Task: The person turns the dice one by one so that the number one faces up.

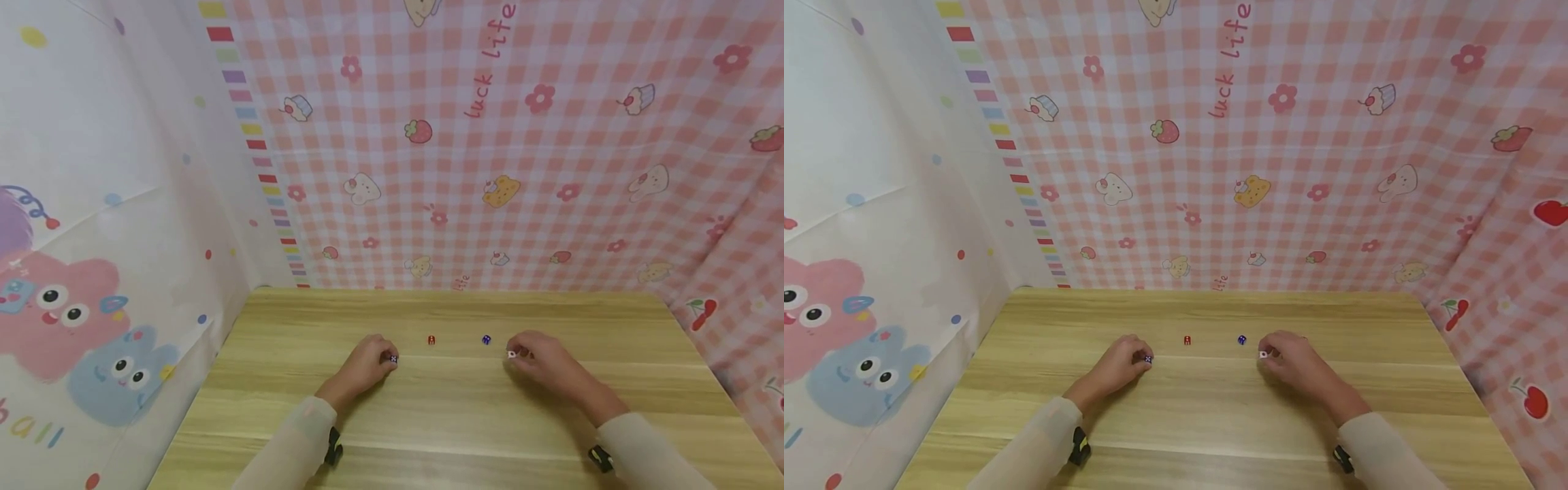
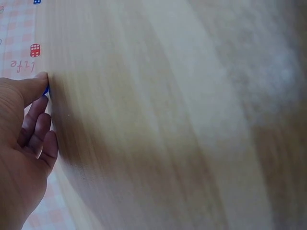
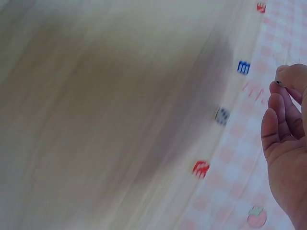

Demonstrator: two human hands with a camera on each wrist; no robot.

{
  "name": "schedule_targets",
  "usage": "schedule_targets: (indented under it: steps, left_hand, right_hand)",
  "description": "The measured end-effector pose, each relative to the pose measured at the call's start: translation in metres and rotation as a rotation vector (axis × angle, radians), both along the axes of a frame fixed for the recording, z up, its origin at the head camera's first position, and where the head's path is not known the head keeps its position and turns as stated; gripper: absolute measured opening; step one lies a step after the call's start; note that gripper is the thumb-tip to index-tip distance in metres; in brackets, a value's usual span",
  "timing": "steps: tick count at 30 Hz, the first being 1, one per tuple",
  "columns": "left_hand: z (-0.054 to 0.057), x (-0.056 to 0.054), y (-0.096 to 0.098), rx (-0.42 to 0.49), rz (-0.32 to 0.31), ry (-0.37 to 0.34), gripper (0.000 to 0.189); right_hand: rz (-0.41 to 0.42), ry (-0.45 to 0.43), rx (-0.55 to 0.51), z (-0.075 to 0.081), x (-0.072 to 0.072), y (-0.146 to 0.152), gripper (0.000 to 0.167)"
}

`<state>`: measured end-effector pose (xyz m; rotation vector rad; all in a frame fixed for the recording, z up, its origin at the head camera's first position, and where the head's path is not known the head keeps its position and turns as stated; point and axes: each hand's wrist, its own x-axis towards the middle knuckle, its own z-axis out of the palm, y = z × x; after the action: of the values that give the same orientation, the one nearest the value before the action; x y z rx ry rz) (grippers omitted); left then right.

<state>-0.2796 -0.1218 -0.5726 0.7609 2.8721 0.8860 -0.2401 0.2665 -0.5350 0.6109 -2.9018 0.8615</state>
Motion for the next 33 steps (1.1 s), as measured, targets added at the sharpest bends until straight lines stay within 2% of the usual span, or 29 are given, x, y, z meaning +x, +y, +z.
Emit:
schedule_targets:
  steps: [4, 10, 16, 21, 27, 33]
  left_hand:
    - [0.003, 0.000, 0.000, 0.002, 0.004, -0.010, 0.005]
    - [0.004, 0.000, 0.000, -0.001, 0.009, -0.011, 0.006]
    - [0.005, 0.000, -0.003, 0.000, 0.007, -0.002, 0.004]
    - [0.003, 0.000, -0.005, -0.001, 0.011, 0.003, 0.005]
    - [0.002, 0.000, -0.004, 0.008, -0.011, 0.003, 0.004]
    - [0.003, 0.001, -0.001, 0.010, -0.015, 0.000, 0.004]
  right_hand:
    - [0.017, -0.023, 0.001, 0.001, -0.001, -0.015, 0.007]
    - [0.097, 0.041, 0.013, -0.004, -0.001, -0.035, 0.008]
    - [0.179, 0.064, 0.029, -0.010, -0.001, -0.054, 0.011]
    - [0.251, 0.018, 0.030, -0.016, -0.001, -0.067, 0.009]
    - [0.288, -0.056, 0.039, -0.022, 0.001, -0.076, 0.008]
    - [0.301, -0.049, 0.069, -0.028, 0.001, -0.079, 0.009]
